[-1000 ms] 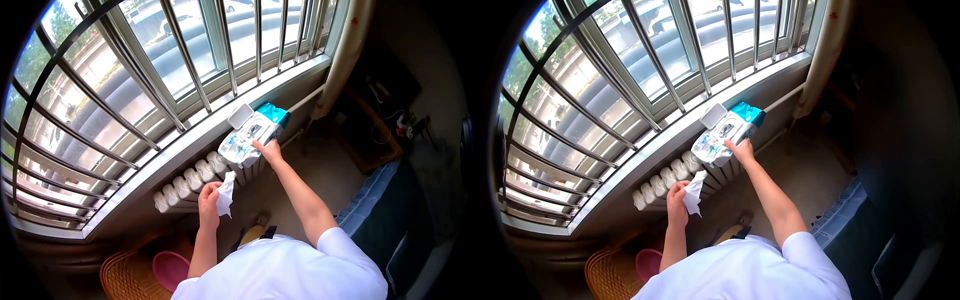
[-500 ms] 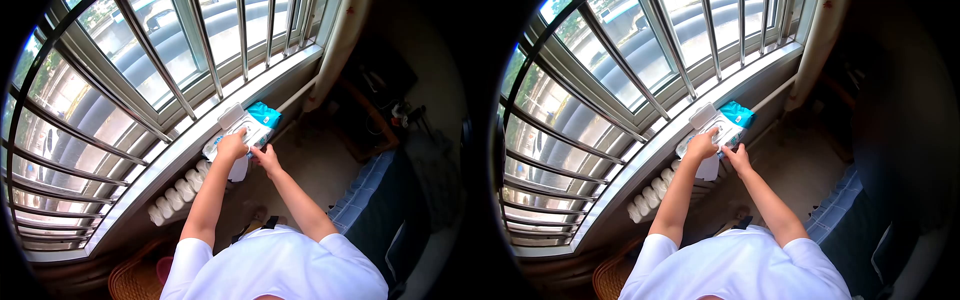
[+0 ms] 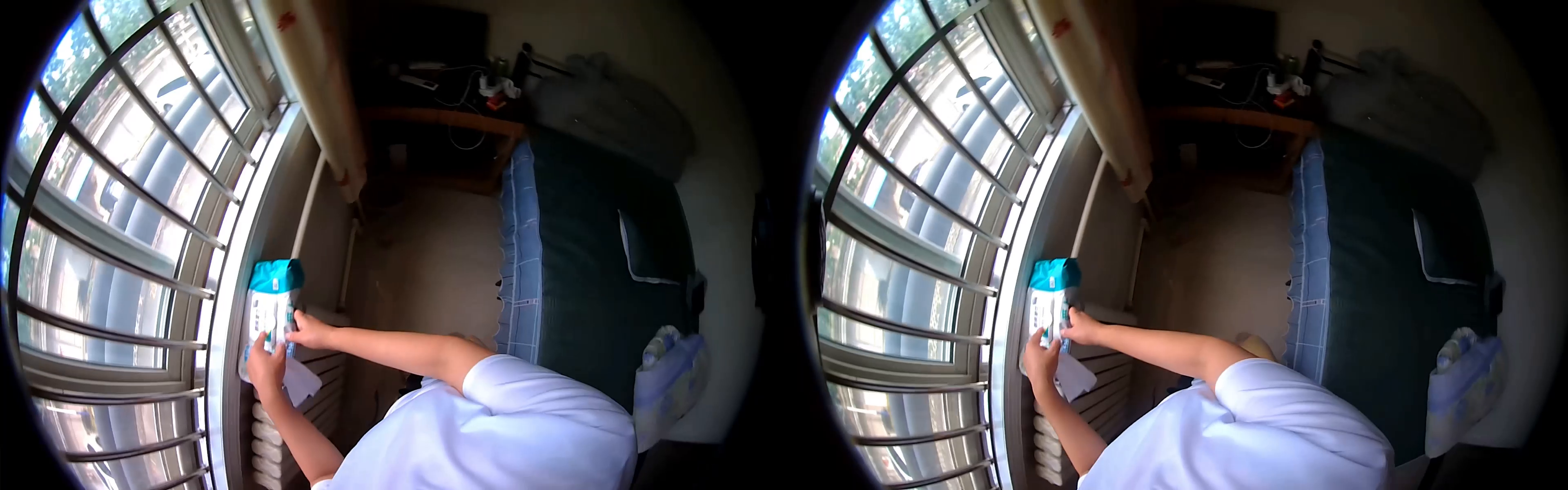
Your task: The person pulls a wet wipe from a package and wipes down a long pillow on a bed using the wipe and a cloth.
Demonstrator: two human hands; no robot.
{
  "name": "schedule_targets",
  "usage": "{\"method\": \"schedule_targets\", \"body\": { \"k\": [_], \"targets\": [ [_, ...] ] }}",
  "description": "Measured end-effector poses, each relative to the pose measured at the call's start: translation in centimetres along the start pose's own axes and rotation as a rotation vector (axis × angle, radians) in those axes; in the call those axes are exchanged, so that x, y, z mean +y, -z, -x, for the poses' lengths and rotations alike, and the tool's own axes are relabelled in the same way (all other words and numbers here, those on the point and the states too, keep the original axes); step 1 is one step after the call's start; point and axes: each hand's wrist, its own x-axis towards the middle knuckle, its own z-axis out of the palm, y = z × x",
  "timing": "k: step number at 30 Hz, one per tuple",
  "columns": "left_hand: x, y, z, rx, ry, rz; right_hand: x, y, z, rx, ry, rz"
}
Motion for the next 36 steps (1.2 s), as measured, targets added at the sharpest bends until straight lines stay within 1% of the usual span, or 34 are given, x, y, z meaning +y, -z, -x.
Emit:
{"method": "schedule_targets", "body": {
  "k": [1, 2, 3, 4, 5, 6, 8, 9, 10, 11, 12, 13, 14, 16, 17, 18, 19, 20, 21, 22, 25, 26, 29, 30, 32, 33, 34, 36],
  "targets": [
    [0.7, 0.5, 0.3, -0.013, 0.086, 0.013, -1.6, 1.3, -0.1, -0.112, -0.047, 0.063],
    [0.9, 0.4, 0.8, 0.013, 0.081, 0.037, -2.0, 2.7, 0.0, -0.229, -0.1, 0.124],
    [2.0, 1.2, 1.7, 0.029, 0.116, -0.047, -1.7, 4.1, 0.4, -0.227, -0.058, 0.154],
    [1.1, 1.7, 1.6, 0.153, 0.089, -0.145, -3.0, 6.0, 0.9, -0.226, -0.01, 0.182],
    [2.7, 2.9, 2.5, 0.244, 0.13, -0.053, -3.9, 8.9, 1.8, -0.315, -0.014, 0.147],
    [4.2, 2.6, 3.1, 0.416, 0.031, 0.026, -3.6, 11.7, 2.9, -0.305, 0.005, 0.112],
    [9.8, 3.5, 3.3, 0.389, -0.021, 0.258, -5.1, 18.7, 4.7, -0.396, -0.117, -0.133],
    [14.3, 2.3, 3.7, 0.321, -0.071, 0.572, -4.2, 22.1, 5.7, -0.363, -0.127, -0.246],
    [17.1, 0.9, 2.9, 0.226, -0.092, 0.63, -3.8, 25.3, 6.8, -0.327, -0.129, -0.357],
    [21.2, 0.3, 2.3, 0.159, -0.189, 0.754, -4.2, 28.5, 7.6, -0.307, -0.039, -0.47],
    [25.4, -2.3, 1.8, 0.08, -0.284, 0.884, -2.9, 32.0, 8.7, -0.281, 0.044, -0.577],
    [30.1, -3.5, 1.5, -0.011, -0.318, 0.957, -3.9, 35.7, 10.2, -0.284, 0.089, -0.594],
    [34.4, -4.5, 1.5, -0.113, -0.341, 1.019, -5.4, 39.0, 11.6, -0.211, 0.157, -0.531],
    [42.2, -7.6, 1.0, -0.374, -0.379, 1.168, -6.0, 45.5, 14.1, -0.118, 0.118, -0.309],
    [48.2, -6.9, -0.2, -0.498, -0.429, 1.179, -8.2, 50.8, 14.7, -0.035, 0.062, -0.182],
    [51.7, -8.9, -0.7, -0.609, -0.449, 1.193, -6.7, 54.7, 15.6, 0.021, -0.009, -0.062],
    [53.6, -11.7, -0.9, -0.615, -0.533, 1.111, -3.8, 56.9, 16.7, 0.178, 0.017, -0.1],
    [55.9, -13.0, -1.2, -0.615, -0.611, 1.014, -2.5, 59.3, 17.7, 0.331, 0.049, -0.151],
    [57.2, -15.9, -2.2, -0.61, -0.753, 0.942, -1.8, 61.7, 19.0, 0.371, 0.024, -0.251],
    [59.4, -16.4, -2.4, -0.602, -0.842, 0.856, -2.3, 63.8, 20.3, 0.41, 0.005, -0.354],
    [65.1, -19.0, -3.5, -0.903, -0.771, 0.775, -1.7, 68.9, 22.4, 0.509, 0.039, -0.44],
    [67.1, -19.8, -4.1, -0.918, -0.783, 0.765, -1.3, 70.4, 22.4, 0.529, 0.041, -0.445],
    [72.6, -24.2, -6.2, -0.975, -0.912, 0.789, 1.6, 74.0, 21.8, 0.841, 0.084, -0.596],
    [74.3, -25.6, -6.8, -0.998, -0.919, 0.783, 2.6, 75.2, 21.7, 0.864, 0.08, -0.599],
    [77.9, -28.2, -8.2, -1.229, -0.824, 0.867, 3.9, 78.0, 20.9, 0.892, 0.129, -0.77],
    [79.6, -29.3, -8.8, -1.272, -0.782, 0.861, 3.8, 79.3, 20.3, 0.958, 0.105, -0.658],
    [81.3, -30.4, -9.6, -1.331, -0.736, 0.886, 3.6, 80.6, 19.7, 0.967, 0.098, -0.654],
    [84.2, -31.5, -10.9, -1.427, -0.611, 0.931, 2.5, 82.4, 18.4, 1.071, 0.078, -0.879]
  ]
}}
